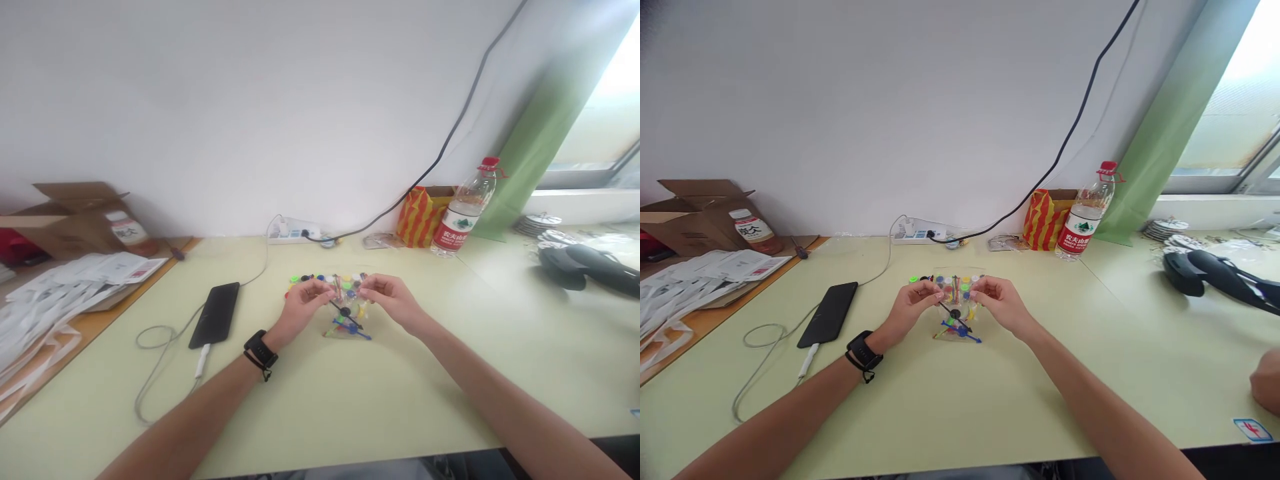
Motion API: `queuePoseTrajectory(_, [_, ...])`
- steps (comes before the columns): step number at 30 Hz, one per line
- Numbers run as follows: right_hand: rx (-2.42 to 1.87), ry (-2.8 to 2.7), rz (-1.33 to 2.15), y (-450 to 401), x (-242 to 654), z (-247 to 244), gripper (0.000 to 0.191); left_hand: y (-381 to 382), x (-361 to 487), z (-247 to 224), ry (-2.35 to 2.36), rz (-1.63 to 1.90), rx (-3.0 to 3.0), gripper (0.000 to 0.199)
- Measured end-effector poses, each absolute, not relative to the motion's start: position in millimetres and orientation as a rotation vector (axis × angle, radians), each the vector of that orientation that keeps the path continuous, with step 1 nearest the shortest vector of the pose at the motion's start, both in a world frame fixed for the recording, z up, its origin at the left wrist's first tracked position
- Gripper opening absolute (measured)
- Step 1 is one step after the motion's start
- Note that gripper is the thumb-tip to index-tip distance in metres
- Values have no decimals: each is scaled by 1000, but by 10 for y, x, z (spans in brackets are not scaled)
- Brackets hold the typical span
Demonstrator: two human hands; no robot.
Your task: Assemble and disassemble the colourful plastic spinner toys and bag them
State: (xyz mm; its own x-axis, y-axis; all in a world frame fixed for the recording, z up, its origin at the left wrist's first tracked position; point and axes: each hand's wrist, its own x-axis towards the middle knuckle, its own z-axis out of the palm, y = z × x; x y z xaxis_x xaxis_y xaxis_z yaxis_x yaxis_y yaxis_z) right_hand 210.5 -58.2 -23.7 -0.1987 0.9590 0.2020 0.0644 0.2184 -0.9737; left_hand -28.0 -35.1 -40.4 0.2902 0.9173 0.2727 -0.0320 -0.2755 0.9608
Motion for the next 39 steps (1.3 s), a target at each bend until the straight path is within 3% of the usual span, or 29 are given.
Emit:
queuePoseTrajectory(9, [-1079,-1400,1188,-559,2039,-390,29,-392,-262,-423,765,921,1607,13])
queuePoseTrajectory(14, [-1067,-1360,1243,-585,2054,-322,26,-340,-351,-446,852,856,1653,28])
queuePoseTrajectory(35, [-1015,-1423,1378,-547,2162,-266,18,-338,-317,-378,960,1199,1600,31])
queuePoseTrajectory(39, [-1065,-1421,1380,-525,2175,-281,32,-330,-318,-401,962,1184,1616,32])
